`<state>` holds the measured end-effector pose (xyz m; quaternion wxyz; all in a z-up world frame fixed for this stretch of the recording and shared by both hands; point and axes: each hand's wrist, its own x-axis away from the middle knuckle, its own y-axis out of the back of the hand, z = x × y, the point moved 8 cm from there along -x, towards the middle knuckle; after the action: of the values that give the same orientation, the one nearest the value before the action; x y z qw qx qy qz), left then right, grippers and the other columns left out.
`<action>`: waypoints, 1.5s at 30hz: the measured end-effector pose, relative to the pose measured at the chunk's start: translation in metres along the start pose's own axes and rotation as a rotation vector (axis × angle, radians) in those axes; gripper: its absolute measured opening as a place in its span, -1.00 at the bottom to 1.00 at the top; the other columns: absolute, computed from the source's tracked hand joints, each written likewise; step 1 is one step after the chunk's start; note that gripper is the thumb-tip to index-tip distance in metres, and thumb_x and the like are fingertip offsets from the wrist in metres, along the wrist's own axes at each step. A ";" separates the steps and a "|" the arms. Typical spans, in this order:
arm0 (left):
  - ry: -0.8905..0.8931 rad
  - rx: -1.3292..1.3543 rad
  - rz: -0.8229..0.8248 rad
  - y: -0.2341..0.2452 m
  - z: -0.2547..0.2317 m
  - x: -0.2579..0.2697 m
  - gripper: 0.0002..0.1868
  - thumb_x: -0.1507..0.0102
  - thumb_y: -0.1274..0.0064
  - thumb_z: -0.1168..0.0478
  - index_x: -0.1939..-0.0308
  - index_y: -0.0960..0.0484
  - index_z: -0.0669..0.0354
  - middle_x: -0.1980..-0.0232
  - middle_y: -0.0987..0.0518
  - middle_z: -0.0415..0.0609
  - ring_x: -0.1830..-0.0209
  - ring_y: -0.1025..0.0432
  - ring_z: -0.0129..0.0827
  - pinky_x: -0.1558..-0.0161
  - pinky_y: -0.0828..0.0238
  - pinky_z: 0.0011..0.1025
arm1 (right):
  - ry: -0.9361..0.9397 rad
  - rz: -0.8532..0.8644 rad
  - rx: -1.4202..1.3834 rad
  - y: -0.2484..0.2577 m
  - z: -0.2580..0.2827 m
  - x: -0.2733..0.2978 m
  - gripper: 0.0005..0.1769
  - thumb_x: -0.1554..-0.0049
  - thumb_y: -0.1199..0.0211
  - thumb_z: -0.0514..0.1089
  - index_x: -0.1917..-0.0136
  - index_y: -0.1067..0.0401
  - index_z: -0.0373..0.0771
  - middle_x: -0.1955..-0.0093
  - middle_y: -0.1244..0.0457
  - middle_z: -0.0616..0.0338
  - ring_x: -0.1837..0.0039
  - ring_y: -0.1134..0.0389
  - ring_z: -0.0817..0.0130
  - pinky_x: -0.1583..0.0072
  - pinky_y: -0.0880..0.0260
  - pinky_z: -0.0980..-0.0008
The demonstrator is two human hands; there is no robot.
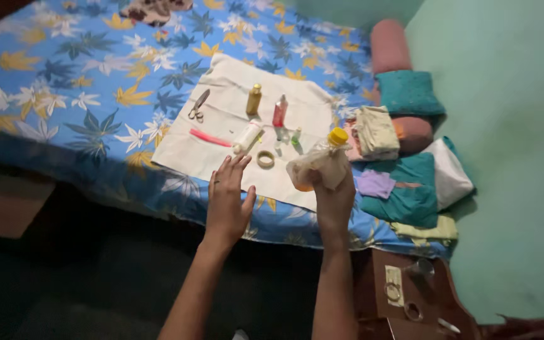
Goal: The person repeatedly retrieves small personal items from a wall shelf and places them onto a white cloth on a bed. Items handled include a bottle, a small box, a compact case, a basket with a comb, a decorative tray, a plastic container, a rectangular case, and a small green box.
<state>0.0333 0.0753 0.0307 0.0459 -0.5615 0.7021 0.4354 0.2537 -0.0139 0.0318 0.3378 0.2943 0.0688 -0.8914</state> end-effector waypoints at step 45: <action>0.045 -0.128 0.552 -0.284 0.354 -0.326 -0.31 -0.14 -0.15 0.28 -0.37 -0.36 0.09 -0.47 -0.31 0.04 -0.55 -0.09 -0.02 -0.46 0.07 0.19 | -0.590 -0.041 0.463 -0.228 -0.447 -0.192 -0.25 0.00 -0.51 -0.12 -0.40 -0.30 -0.22 -0.11 -0.41 -0.02 -0.12 -0.48 0.18 -0.13 -0.47 0.27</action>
<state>0.2373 0.5571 -0.1659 -0.1254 -0.3604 0.8004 0.4624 0.4356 0.4115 -0.2417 0.2495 0.0921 -0.2289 -0.9364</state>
